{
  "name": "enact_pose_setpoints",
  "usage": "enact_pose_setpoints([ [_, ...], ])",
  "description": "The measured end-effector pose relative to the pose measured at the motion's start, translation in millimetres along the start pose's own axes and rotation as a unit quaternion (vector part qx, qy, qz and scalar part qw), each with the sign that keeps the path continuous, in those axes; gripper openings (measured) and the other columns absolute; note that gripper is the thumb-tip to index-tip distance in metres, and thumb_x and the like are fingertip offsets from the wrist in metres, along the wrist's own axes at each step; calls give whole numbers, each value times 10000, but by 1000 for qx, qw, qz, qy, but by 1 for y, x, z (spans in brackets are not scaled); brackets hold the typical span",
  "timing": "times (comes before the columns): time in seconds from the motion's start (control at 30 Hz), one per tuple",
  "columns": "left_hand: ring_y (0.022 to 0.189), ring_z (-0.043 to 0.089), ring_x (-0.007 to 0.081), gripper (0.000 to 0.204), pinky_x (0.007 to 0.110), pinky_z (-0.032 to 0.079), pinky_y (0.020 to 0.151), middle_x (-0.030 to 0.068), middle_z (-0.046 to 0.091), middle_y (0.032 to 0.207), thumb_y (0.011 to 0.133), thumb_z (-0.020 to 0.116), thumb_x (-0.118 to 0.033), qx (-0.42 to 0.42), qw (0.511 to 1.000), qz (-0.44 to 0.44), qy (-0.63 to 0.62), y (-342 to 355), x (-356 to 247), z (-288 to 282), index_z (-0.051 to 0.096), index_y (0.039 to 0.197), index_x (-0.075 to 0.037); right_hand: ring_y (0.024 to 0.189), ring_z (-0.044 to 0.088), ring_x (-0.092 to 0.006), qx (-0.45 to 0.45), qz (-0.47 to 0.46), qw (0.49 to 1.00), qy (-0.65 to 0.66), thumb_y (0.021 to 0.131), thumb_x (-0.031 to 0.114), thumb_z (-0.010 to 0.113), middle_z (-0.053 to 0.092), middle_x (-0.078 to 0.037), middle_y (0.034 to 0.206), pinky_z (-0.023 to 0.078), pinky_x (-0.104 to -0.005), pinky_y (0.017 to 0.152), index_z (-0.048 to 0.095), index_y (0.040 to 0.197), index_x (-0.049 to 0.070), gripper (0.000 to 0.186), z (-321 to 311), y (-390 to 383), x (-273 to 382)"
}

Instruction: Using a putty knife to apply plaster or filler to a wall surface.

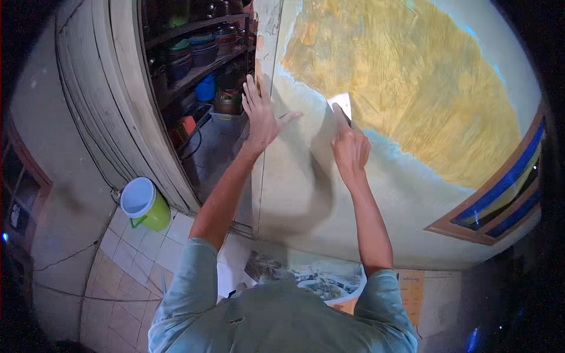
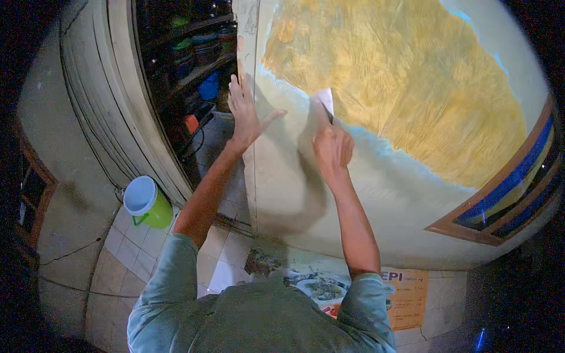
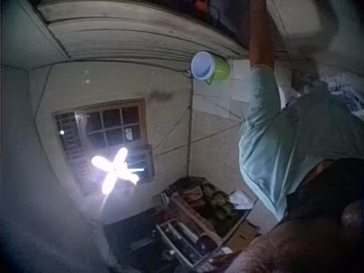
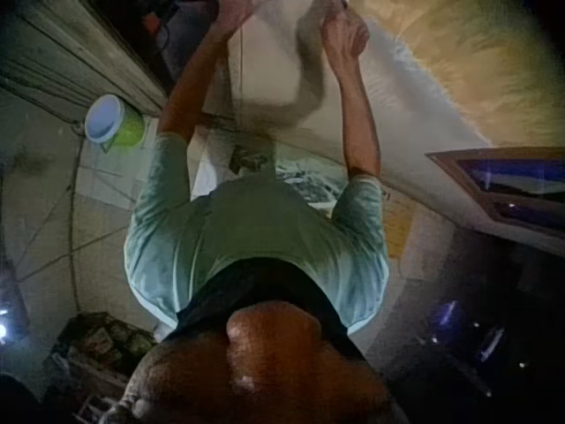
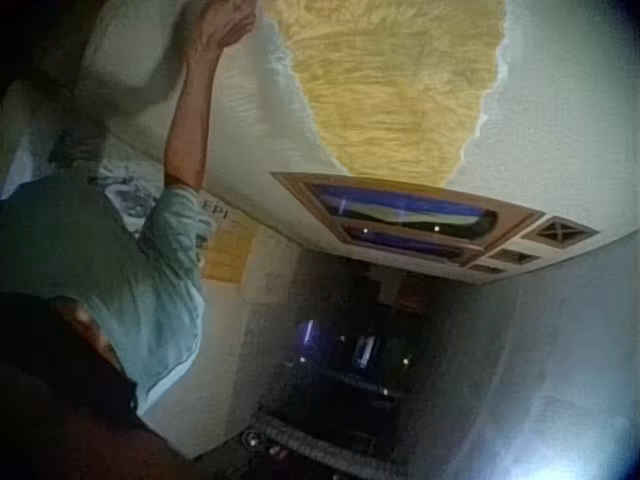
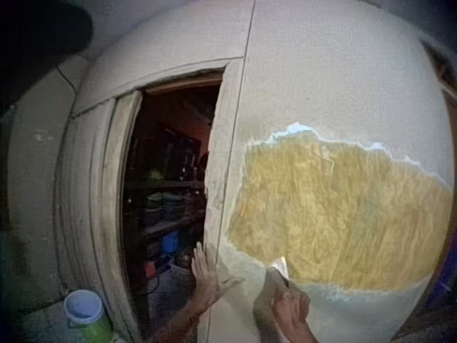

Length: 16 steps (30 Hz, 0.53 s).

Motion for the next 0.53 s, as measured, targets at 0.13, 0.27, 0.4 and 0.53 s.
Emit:
enact_pose_setpoints([
  [0.13, 1495, 70, 573, 1366, 705, 153, 1151, 385, 35, 1618, 671, 747, -775, 7, 997, -44, -70, 14, -9, 22, 110, 1617, -24, 747, 690, -403, 1, -19, 1000, 15, 769, 25, 683, 690, -195, 923, 550, -511, 645, 563, 1442, 312, 742, 7, 16, -2],
  [0.27, 1472, -19, 633, 1450, 735, 70, 1156, 405, -25, 1613, 595, 723, -837, 43, 995, 75, 45, 13, -46, 41, 113, 1613, -4, 769, 690, -413, -2, -3, 1000, 22, 797, 29, 673, 693, -191, 951, 542, -521, 657, 560, 1445, 316, 717, 13, 7, -30],
  [0.4, 1438, -55, 684, 1552, 773, 42, 1126, 423, -44, 1603, 534, 728, -864, 75, 994, 74, 37, 10, -43, 57, 88, 1583, 84, 743, 686, -396, -24, -3, 1000, 15, 834, 15, 668, 701, -178, 884, 529, -505, 627, 580, 1431, 327, 679, 2, 12, -19],
  [0.53, 1440, -90, 677, 1616, 804, 8, 1091, 432, -66, 1598, 481, 750, -870, 96, 993, 50, 50, 9, -40, 64, 53, 1585, 83, 794, 708, -388, -16, -23, 1000, 10, 807, 68, 736, 708, -198, 918, 552, -510, 665, 540, 1466, 354, 745, 11, 28, 5],
])
Point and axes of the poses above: each hand's wrist, its own y-axis towards the middle knuckle, its own z-axis out of the palm, x = y × z, the point moved 10 cm from there along y, towards the middle knuckle
